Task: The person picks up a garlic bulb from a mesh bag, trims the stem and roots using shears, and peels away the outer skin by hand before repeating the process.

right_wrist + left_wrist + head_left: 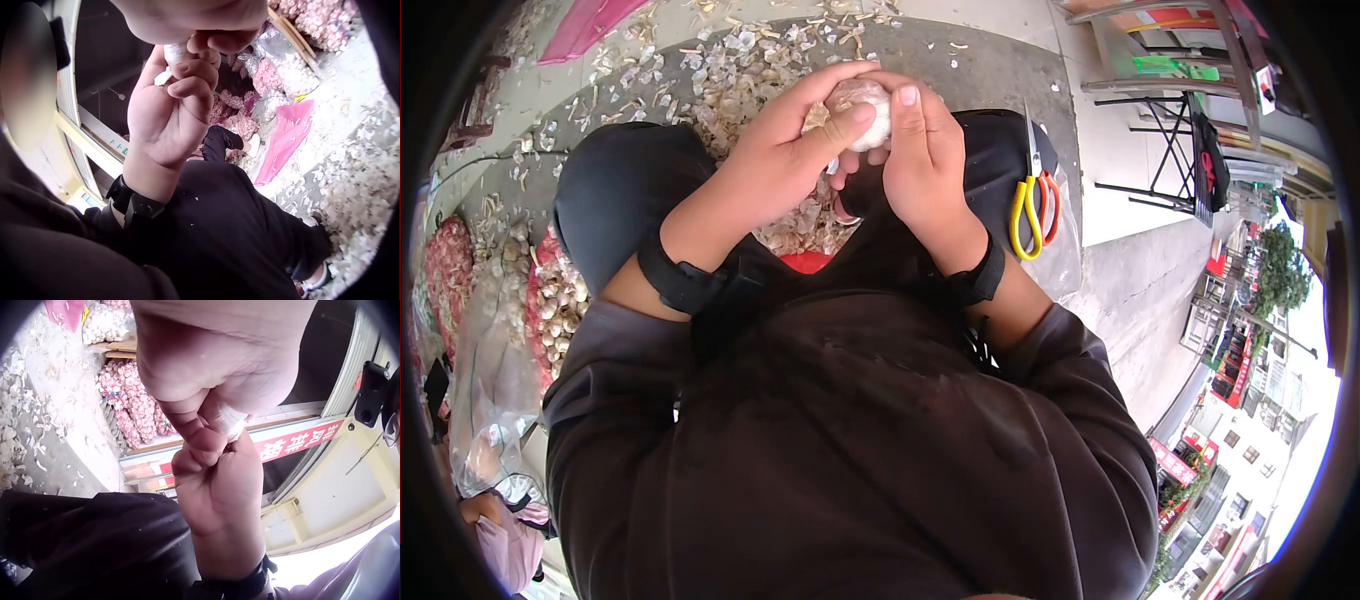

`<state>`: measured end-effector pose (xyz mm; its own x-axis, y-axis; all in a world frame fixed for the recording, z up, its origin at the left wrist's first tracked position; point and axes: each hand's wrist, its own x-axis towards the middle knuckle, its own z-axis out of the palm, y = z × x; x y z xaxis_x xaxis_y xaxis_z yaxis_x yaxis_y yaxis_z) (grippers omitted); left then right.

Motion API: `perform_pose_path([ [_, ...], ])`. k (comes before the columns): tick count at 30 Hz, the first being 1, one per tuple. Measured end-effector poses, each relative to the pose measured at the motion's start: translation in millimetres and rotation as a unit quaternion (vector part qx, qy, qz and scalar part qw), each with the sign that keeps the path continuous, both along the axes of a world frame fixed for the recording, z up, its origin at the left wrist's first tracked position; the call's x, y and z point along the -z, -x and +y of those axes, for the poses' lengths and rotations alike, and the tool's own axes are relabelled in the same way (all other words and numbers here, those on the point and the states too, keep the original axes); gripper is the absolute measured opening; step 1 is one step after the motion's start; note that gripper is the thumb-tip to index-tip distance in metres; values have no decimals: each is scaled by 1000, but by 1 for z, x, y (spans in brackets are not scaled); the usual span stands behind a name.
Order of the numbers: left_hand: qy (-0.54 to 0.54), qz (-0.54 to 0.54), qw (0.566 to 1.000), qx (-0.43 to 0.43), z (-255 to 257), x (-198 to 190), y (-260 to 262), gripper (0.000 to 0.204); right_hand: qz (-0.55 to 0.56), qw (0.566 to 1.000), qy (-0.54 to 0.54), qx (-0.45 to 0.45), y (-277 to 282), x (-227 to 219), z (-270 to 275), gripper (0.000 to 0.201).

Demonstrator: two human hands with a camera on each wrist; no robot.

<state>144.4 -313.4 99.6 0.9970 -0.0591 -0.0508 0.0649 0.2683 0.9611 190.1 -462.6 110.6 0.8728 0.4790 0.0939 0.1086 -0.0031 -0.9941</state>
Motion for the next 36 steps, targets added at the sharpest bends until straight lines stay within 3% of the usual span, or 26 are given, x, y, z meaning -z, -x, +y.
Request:
perform_pose_path([
  [2,1,-9,999,-43,-1,3,-3,38,-46,998,-35,-27,-1,13,3,33],
  [5,-3,-65,994,-92,-6,10,-5,35,-331,935,127,-13,-12,11,0,35],
  [11,-8,-43,990,-136,1,12,-1,32,-402,900,167,8,1,19,10,45],
  [17,180,53,969,-164,1,10,-4,34,-438,890,129,-10,-6,20,12,42],
  [20,127,63,977,-161,6,6,-6,34,-448,886,121,15,-14,26,11,42],
  [22,162,54,975,-143,6,2,-6,36,-346,934,83,37,-14,26,12,42],
  [24,179,42,974,-135,0,-2,-4,38,-123,991,14,53,-3,23,12,42],
  [26,177,28,974,-138,-7,-4,-3,39,20,997,-36,72,-9,28,11,43],
  [28,63,-29,992,-106,-4,3,-3,39,159,982,-42,92,-14,24,7,43],
  [29,7,-57,994,-90,-2,6,-2,40,157,984,-49,65,-15,24,7,43],
  [32,205,17,975,-86,2,11,-4,38,166,983,-80,-3,-14,27,7,42],
  [34,214,19,971,-101,-1,8,-4,36,182,976,-117,-33,-11,31,16,41],
  [36,198,25,974,-102,-2,6,-2,35,286,949,-120,-56,-7,27,14,42],
])
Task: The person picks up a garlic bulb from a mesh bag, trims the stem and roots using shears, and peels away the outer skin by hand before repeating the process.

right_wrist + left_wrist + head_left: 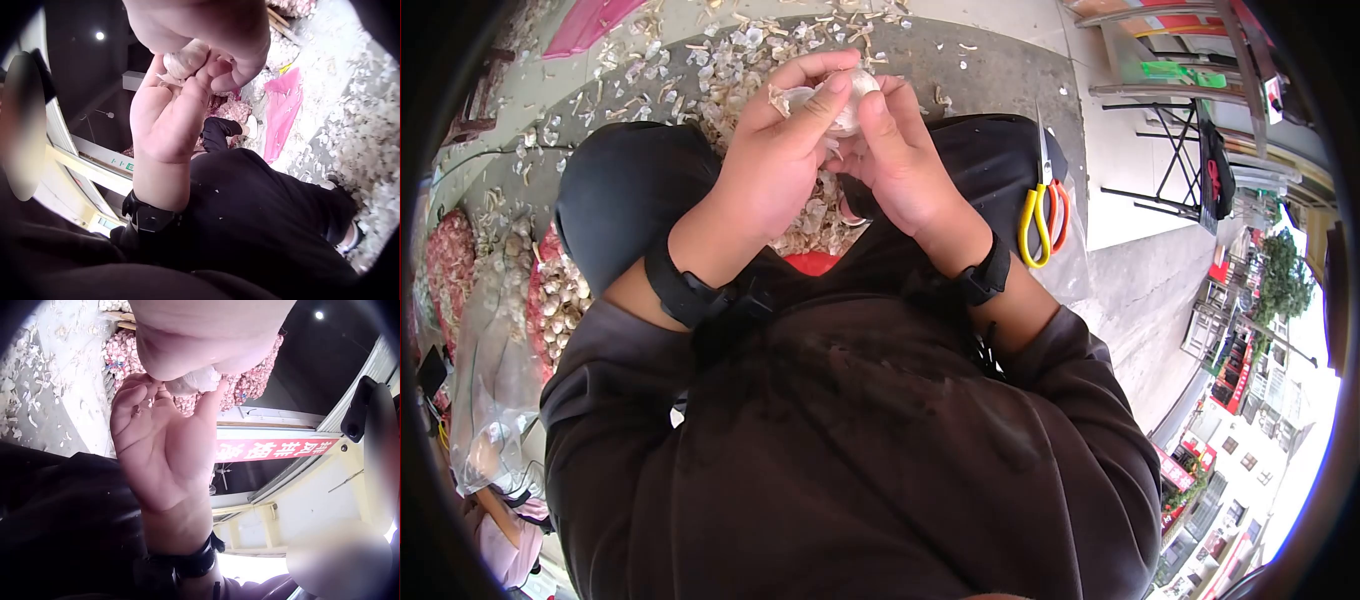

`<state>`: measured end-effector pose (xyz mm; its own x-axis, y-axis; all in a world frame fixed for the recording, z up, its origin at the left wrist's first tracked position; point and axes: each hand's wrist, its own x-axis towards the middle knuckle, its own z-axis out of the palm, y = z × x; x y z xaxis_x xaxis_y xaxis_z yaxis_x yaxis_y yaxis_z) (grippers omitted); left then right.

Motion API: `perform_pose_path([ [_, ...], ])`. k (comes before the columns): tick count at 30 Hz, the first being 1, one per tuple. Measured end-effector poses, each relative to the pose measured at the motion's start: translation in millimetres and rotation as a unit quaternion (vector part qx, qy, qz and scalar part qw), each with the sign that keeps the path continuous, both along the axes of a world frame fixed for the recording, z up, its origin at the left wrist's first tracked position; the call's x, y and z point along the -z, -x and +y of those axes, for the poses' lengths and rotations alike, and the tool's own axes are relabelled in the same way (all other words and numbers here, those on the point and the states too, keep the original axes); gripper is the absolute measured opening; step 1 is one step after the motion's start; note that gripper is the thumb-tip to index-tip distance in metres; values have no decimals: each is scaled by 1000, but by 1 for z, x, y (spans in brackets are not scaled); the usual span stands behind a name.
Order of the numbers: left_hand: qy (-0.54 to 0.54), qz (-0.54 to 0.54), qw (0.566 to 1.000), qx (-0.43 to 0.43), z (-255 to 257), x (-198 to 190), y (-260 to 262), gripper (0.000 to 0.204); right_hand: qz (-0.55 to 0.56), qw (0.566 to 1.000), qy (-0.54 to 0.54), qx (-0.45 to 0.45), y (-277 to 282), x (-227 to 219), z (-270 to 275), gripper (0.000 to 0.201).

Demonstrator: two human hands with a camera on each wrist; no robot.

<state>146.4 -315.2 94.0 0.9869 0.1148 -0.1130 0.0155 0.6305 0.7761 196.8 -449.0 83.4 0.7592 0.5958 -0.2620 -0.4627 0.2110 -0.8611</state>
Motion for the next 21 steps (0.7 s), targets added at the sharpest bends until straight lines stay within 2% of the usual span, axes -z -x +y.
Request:
perform_pose_path([
  [2,-46,-6,999,-3,-1,-4,2,35,61,998,-14,-15,5,-9,4,43],
  [4,-113,-46,992,-38,-9,-5,0,36,-18,998,-54,-24,2,-10,-4,40],
  [5,-183,-77,979,-50,-4,-5,-3,37,-52,998,-27,9,2,-20,-1,37],
  [7,-246,-34,969,7,7,-3,-1,38,-84,996,-13,26,-6,-17,-7,35],
  [8,-299,-82,951,-7,5,-6,1,38,-131,991,16,-1,-10,-16,-8,35],
  [9,-280,-85,956,1,3,-3,2,38,-189,980,59,-18,-8,-17,-5,36],
  [10,-262,-88,961,10,4,4,3,39,-197,980,22,8,-5,-7,3,35],
  [11,-358,-57,931,33,10,1,3,39,-213,976,25,36,-4,6,2,33],
  [12,-297,-8,953,52,7,2,-1,43,-195,978,5,67,-1,6,2,32],
  [13,-272,-9,961,55,5,11,-3,51,-194,978,43,54,1,-3,-5,31],
  [14,-252,38,963,82,1,4,-3,53,-90,993,-32,66,4,-2,-4,28],
  [15,-266,60,959,75,0,5,-1,54,-150,987,-26,59,0,-3,-8,23],
  [16,-254,72,963,61,1,10,-1,50,-164,986,-5,35,-2,-15,-14,22],
  [17,-268,63,957,90,4,7,0,51,-133,991,-13,4,-2,-25,-17,23],
  [19,-235,25,970,62,-1,0,4,50,-177,984,24,-14,1,-31,-17,24],
  [21,-219,-2,973,73,0,-5,3,50,-210,978,14,12,6,-28,-10,25],
])
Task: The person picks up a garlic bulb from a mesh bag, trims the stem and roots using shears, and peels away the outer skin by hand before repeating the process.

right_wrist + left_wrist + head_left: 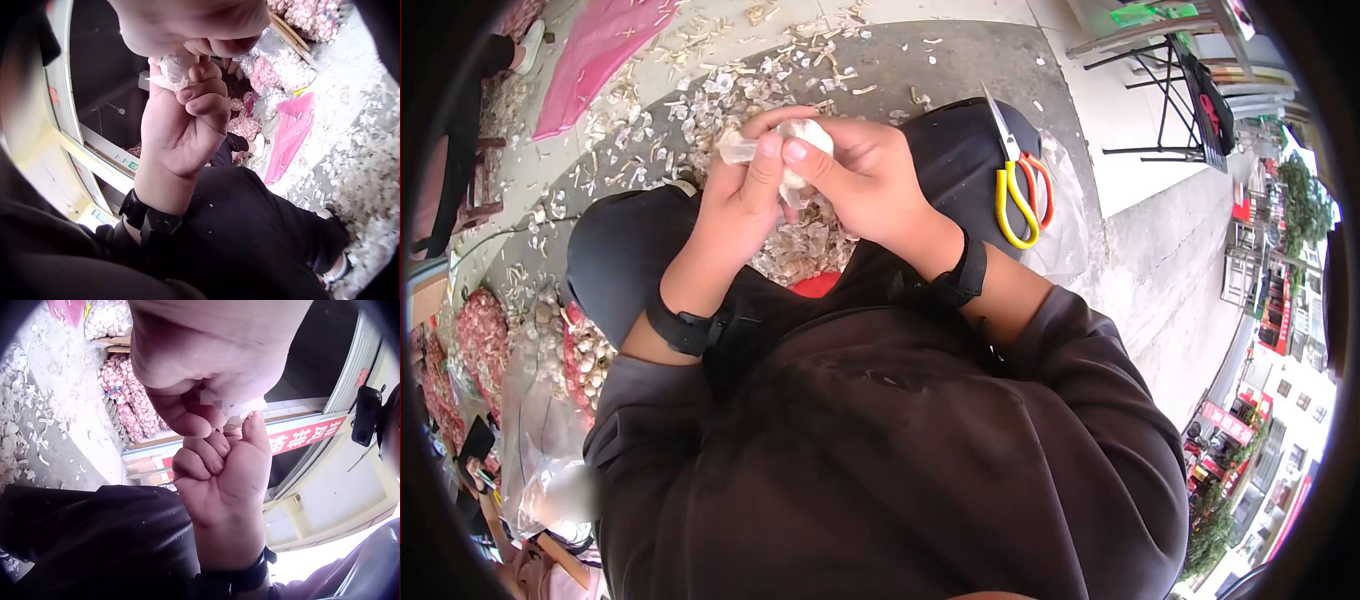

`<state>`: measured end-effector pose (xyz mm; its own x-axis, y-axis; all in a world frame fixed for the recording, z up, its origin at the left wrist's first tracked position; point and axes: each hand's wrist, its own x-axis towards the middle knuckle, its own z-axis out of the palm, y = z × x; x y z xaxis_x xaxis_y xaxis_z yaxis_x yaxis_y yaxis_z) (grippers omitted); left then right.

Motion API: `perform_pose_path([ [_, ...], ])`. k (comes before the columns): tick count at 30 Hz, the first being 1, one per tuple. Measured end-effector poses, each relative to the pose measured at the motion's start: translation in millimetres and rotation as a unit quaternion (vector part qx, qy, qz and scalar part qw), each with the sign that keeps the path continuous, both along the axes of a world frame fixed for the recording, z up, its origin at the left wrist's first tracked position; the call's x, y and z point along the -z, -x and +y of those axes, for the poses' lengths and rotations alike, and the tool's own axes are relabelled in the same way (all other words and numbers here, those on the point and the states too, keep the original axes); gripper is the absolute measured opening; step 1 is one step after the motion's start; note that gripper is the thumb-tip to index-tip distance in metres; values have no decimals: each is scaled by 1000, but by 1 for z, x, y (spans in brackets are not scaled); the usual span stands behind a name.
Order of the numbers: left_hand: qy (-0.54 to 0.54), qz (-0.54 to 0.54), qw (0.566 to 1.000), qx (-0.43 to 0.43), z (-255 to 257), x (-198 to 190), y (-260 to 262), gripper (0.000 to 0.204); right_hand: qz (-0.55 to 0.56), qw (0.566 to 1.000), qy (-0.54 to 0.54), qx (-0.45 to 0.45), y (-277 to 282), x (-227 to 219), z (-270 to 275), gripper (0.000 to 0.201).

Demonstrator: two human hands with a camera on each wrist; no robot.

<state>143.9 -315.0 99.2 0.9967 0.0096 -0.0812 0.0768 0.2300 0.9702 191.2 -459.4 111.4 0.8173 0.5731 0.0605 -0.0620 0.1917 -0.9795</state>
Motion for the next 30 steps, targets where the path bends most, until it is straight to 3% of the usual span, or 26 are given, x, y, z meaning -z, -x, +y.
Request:
perform_pose_path([
  [1,9,-11,1000,12,1,-1,0,51,-16,1000,-8,15,3,1,2,26],
  [4,31,10,999,21,-2,0,2,50,-76,991,104,43,3,1,-5,33],
  [6,50,-29,998,13,-9,1,5,45,9,996,20,92,6,-5,-1,39],
  [10,87,-37,995,-8,-5,7,-3,37,-50,986,97,126,-2,14,3,25],
  [11,138,-14,990,-20,-3,6,-4,36,-61,981,117,140,-5,18,5,24],
  [14,200,41,976,-72,0,4,-7,33,-365,884,201,214,-13,32,6,29],
  [15,195,47,978,-65,3,1,-6,32,-379,891,202,148,-17,31,1,36],
  [18,200,55,977,-56,8,2,-6,30,-267,954,125,61,-12,25,1,36],
  [21,165,89,982,-15,13,0,-3,27,-68,996,56,-14,-4,17,4,34],
  [22,145,105,984,6,15,-1,-2,26,-26,998,49,-10,-4,14,6,30],
  [25,-32,11,999,-26,9,-2,1,23,92,995,41,-24,-5,14,4,26],
  [28,-56,-25,998,-24,11,10,0,22,160,985,56,-23,-12,18,-3,27],
  [30,-5,5,1000,-4,11,17,0,21,166,981,64,72,-6,9,6,28],
])
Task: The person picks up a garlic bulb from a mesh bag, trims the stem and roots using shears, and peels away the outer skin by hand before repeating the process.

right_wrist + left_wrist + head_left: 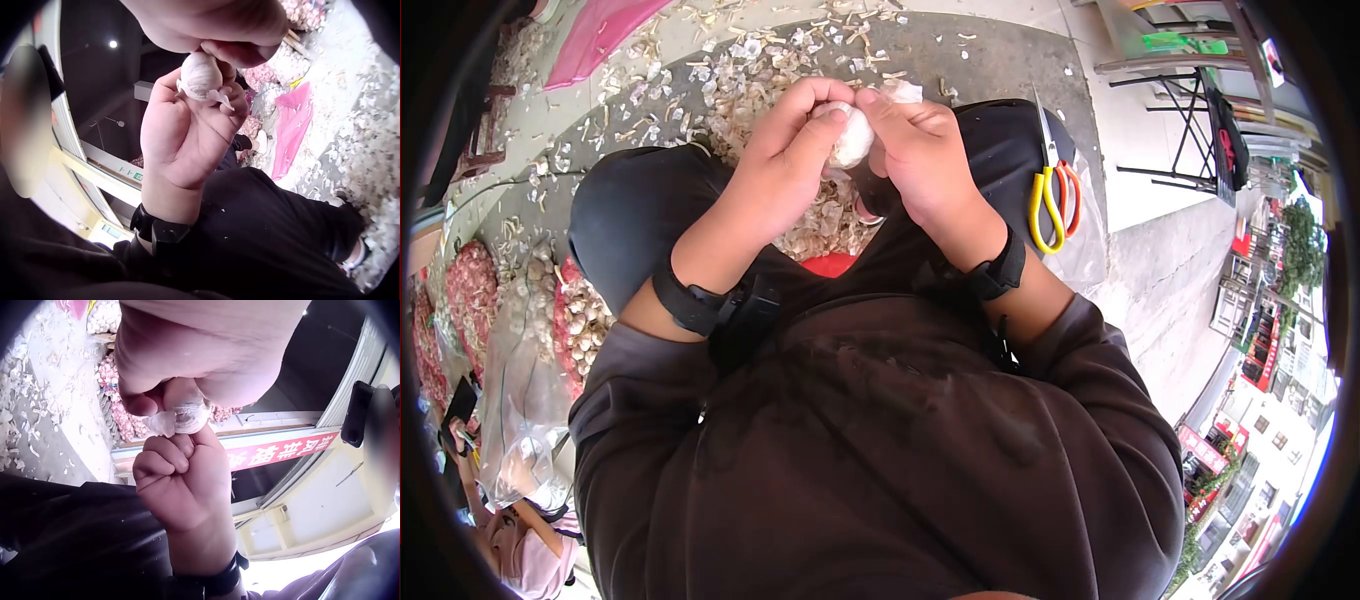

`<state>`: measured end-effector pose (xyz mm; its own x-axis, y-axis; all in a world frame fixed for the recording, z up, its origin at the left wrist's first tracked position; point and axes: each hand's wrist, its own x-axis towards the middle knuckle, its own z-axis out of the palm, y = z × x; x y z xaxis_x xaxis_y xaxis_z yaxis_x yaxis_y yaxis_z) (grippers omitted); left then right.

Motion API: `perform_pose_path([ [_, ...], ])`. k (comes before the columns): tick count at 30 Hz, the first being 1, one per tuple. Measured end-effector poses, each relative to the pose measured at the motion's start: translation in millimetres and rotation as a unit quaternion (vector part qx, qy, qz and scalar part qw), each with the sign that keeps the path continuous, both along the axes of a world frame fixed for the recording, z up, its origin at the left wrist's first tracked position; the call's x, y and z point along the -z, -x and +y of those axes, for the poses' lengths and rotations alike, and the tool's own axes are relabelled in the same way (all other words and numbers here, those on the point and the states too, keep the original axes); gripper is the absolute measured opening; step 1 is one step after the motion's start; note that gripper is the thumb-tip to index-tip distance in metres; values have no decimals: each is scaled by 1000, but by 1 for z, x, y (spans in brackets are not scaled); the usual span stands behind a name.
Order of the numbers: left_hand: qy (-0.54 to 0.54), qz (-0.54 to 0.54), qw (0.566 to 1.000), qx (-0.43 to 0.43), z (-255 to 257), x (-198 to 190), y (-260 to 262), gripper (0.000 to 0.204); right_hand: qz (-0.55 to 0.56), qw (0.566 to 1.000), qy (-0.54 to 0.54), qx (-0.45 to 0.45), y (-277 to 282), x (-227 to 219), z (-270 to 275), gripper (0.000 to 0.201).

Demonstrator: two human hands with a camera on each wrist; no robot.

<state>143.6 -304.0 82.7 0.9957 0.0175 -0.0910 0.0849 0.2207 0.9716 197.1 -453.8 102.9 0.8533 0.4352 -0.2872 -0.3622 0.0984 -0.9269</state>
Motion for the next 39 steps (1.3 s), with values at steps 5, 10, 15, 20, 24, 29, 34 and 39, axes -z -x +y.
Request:
perform_pose_path([
  [5,160,85,983,-20,-5,-12,-3,23,-188,978,85,46,-3,27,1,16],
  [10,378,88,921,24,11,3,-7,22,-420,860,291,-5,-12,29,-13,28],
  [15,285,101,950,-78,0,-10,-7,29,-329,927,167,-62,1,22,-6,42],
  [20,234,94,965,-77,-12,-5,-4,31,-172,956,197,-131,-3,6,-1,42],
  [24,251,106,959,-82,-16,5,-2,30,-26,993,89,-70,1,8,10,48],
  [29,161,38,980,-111,-27,17,-2,30,-142,985,89,-27,9,18,13,50],
  [34,177,34,980,-84,-30,38,3,49,-271,955,118,-8,11,26,16,36],
  [39,208,45,968,-130,-14,-2,-8,45,-328,943,32,45,6,32,21,21],
])
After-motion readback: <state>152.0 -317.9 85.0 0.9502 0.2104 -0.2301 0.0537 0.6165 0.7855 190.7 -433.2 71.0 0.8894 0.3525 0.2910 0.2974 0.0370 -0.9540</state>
